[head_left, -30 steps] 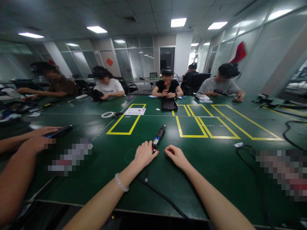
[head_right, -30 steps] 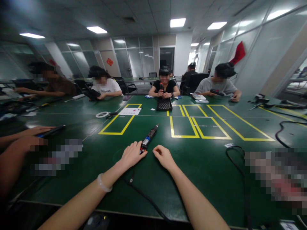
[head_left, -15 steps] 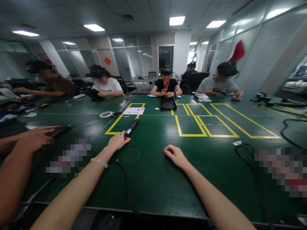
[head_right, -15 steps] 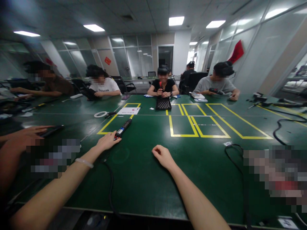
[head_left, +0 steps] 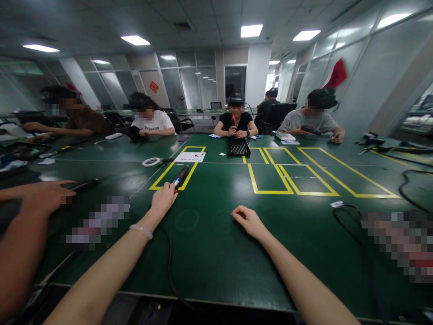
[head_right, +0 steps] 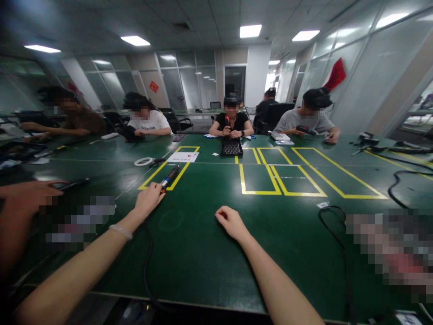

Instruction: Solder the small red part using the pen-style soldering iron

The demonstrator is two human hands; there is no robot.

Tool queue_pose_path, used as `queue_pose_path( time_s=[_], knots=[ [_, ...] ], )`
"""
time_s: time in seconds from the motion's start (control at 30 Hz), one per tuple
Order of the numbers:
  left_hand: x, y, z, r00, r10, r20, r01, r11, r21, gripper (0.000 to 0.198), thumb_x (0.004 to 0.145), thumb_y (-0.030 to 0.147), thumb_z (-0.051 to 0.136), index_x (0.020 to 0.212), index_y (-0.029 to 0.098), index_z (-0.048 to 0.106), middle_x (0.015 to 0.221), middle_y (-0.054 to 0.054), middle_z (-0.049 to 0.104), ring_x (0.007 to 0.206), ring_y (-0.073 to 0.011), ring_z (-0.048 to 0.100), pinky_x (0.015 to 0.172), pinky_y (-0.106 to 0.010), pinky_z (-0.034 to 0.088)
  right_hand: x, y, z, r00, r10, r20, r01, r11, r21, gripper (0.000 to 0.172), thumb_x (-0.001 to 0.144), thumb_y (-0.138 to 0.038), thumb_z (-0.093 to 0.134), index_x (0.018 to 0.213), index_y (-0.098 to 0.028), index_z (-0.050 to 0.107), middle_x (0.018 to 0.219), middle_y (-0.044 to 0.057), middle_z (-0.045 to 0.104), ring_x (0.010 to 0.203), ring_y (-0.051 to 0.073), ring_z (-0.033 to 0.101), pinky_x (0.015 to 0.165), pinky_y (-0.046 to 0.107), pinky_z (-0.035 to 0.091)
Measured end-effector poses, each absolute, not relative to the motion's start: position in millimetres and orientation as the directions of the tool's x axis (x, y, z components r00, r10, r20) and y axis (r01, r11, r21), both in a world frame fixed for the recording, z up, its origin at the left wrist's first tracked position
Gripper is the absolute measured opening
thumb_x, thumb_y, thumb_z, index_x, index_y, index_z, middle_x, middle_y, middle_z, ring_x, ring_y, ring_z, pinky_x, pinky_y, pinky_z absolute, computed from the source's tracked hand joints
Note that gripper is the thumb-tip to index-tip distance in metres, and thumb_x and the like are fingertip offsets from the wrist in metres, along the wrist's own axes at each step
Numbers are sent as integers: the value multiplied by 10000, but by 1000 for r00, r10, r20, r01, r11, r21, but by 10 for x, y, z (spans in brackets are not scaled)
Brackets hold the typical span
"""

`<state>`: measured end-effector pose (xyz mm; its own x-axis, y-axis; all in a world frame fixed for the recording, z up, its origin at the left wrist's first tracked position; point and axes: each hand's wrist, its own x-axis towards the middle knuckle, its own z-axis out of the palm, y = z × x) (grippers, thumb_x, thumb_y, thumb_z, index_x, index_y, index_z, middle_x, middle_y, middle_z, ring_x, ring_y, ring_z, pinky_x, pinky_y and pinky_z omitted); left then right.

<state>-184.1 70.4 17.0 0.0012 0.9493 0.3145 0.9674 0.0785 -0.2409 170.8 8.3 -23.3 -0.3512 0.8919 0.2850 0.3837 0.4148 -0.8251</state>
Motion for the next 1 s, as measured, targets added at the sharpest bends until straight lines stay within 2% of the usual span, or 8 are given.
queue_pose_path(
  time_s=[0.17, 0.23, 0.33, 0.4, 0.5, 0.73, 0.87, 1.0],
  knots=[
    [-1791, 711, 296, -82, 933, 351, 979, 141, -145, 352, 906, 353, 329, 1011, 118, 569, 1024, -172, 593, 908, -303, 605, 756, -397, 453, 1707, 62, -203, -355, 893, 278, 384, 410, -827, 143, 855, -255, 515, 847, -170, 630, 767, 11, 616, 703, 142, 557, 648, 243, 411],
    [-1673, 698, 363, -94, 919, 382, 993, 115, -32, 321, 894, 354, 362, 982, 123, 567, 995, -170, 615, 940, -308, 601, 794, -409, 444, 1711, 59, -192, -356, 893, 275, 372, 405, -835, 145, 854, -259, 517, 847, -169, 630, 759, 8, 612, 693, 138, 550, 643, 241, 409],
    [-1292, 589, 399, -48, 958, 284, 926, -64, 371, 288, 888, 380, 385, 988, 163, 546, 911, -99, 651, 852, -237, 633, 775, -360, 458, 1714, 63, -181, -352, 899, 260, 330, 379, -864, 146, 850, -271, 527, 858, -165, 628, 752, 6, 605, 687, 135, 542, 638, 240, 406],
    [-943, 449, 366, 129, 976, 174, 684, -215, 697, 291, 888, 411, 392, 975, 176, 541, 876, -51, 656, 788, -172, 637, 758, -305, 466, 1709, 67, -180, -350, 904, 246, 270, 349, -897, 149, 844, -284, 541, 875, -162, 621, 758, 7, 600, 695, 134, 544, 642, 241, 411],
    [-465, 194, 268, 342, 937, 65, 387, -204, 899, 332, 876, 433, 432, 1006, 156, 560, 797, -25, 608, 718, -132, 586, 705, -274, 459, 1689, 62, -181, -369, 897, 243, 125, 307, -943, 192, 822, -312, 579, 948, -168, 594, 792, 8, 595, 697, 126, 547, 644, 237, 424],
    [-243, -85, 158, 556, 828, -74, 169, -26, 985, 547, 874, 410, 499, 1358, 186, 377, 745, 25, 534, 674, -95, 502, 667, -247, 401, 1646, -11, -154, -532, 818, 219, 4, 260, -965, 318, 808, -391, 628, 1026, -172, 557, 835, 27, 638, 710, 128, 586, 660, 248, 455],
    [-293, -64, 134, 560, 825, -72, 173, -32, 984, 560, 889, 424, 470, 1377, 175, 355, 709, 28, 539, 668, -102, 510, 672, -253, 392, 1632, -17, -157, -554, 804, 218, 14, 271, -963, 303, 814, -403, 631, 983, -156, 581, 833, 42, 665, 724, 139, 603, 686, 267, 465],
    [-266, -72, 123, 504, 863, 42, 254, -194, 948, 482, 893, 451, 439, 1289, 177, 440, 733, 16, 548, 673, -117, 523, 646, -254, 405, 1632, 9, -169, -503, 843, 190, 64, 255, -965, 314, 853, -456, 557, 890, -147, 596, 732, 25, 640, 640, 126, 574, 619, 248, 451]
  ],
)
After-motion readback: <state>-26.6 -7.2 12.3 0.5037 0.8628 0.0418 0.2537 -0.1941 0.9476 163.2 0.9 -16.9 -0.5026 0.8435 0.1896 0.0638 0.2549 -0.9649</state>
